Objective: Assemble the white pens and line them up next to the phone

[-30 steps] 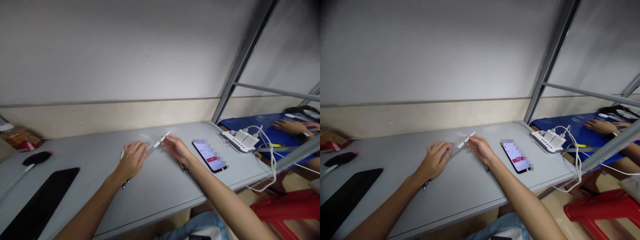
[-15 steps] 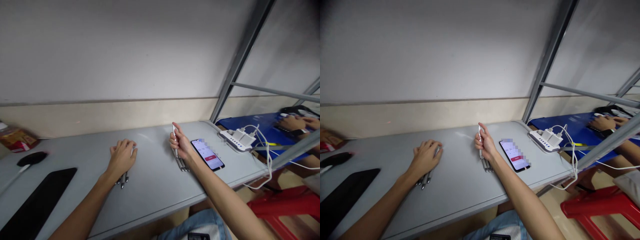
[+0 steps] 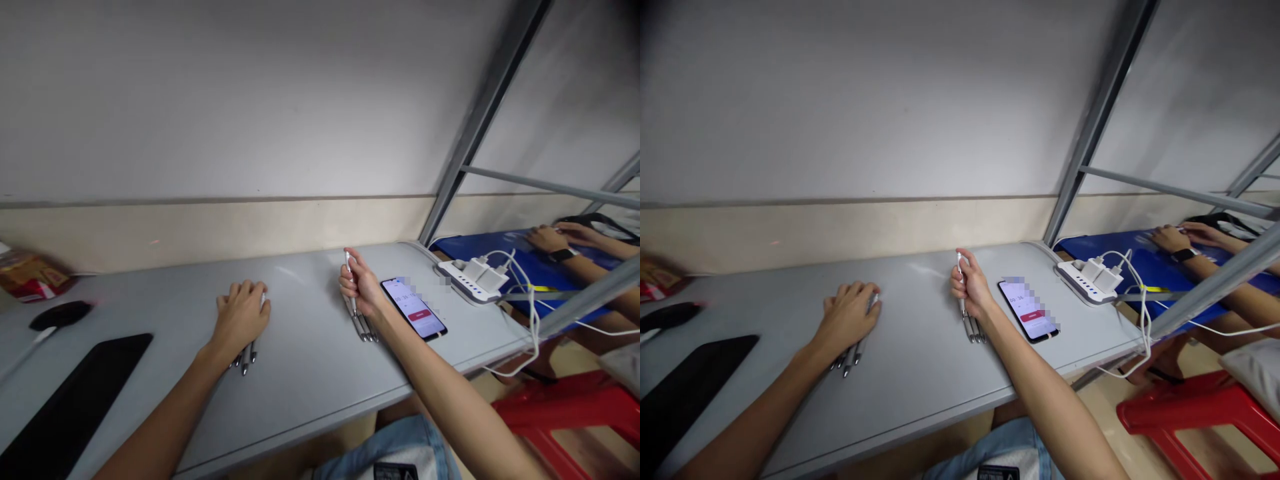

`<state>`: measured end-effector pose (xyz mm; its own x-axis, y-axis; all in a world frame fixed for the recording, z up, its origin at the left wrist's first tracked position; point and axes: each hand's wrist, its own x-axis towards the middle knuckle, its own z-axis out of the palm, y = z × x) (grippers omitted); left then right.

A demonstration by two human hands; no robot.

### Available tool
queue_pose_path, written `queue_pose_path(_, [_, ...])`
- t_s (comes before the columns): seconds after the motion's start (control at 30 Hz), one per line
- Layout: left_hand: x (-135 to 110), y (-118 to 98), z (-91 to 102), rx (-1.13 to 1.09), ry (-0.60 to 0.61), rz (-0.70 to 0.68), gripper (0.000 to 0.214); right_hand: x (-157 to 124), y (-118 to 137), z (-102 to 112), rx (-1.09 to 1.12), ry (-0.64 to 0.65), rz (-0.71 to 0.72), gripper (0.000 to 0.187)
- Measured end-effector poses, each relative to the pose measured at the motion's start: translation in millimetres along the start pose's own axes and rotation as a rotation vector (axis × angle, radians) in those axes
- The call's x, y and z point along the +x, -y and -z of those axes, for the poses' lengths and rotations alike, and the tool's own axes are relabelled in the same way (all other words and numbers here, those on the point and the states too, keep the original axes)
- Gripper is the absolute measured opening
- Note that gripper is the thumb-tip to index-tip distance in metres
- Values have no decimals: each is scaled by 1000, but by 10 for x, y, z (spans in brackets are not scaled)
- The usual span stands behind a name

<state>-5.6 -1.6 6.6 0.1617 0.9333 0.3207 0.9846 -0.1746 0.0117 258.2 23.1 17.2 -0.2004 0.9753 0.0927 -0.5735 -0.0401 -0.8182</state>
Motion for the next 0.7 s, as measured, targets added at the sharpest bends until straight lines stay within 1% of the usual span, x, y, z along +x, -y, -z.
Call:
queue_pose_path(0.1, [-2, 5, -7, 17, 5, -6, 27, 16, 26, 21, -68, -52, 21, 36])
queue_pose_path(0.17, [-3, 4, -3, 31, 8, -2, 28, 44, 48, 70, -195, -96, 31, 37])
queue_pose_path(0.23, [-6, -2, 5, 44, 6, -3, 28, 85, 63, 159, -402, -180, 47, 33])
queue_pose_path(0.3, [-9, -11, 14, 52, 1, -7, 28, 127, 68, 275, -712, -291, 69, 25])
queue_pose_path(0.33, [-11, -15, 17, 55, 1, -7, 28, 143, 67, 334, -918, -343, 44, 23])
queue_pose_path(0.37, [-14, -18, 17, 56, 2, -9, 28, 154, 66, 387, -998, -370, 19, 20])
queue_pose_path(0.43, [-20, -20, 13, 59, 3, -11, 28, 156, 67, 464, -1112, -394, -21, 16])
queue_pose_path(0.53, [-28, -19, 1, 65, 1, -21, 28, 121, 83, 482, -1288, -408, -66, 11])
queue_pose_path(0.6, [-30, -21, -2, 67, 12, -22, 28, 89, 101, 449, -1395, -416, -81, 12])
queue_pose_path(0.7, [-30, -31, 1, 69, 28, -4, 28, 50, 128, 395, -1526, -429, -114, 19])
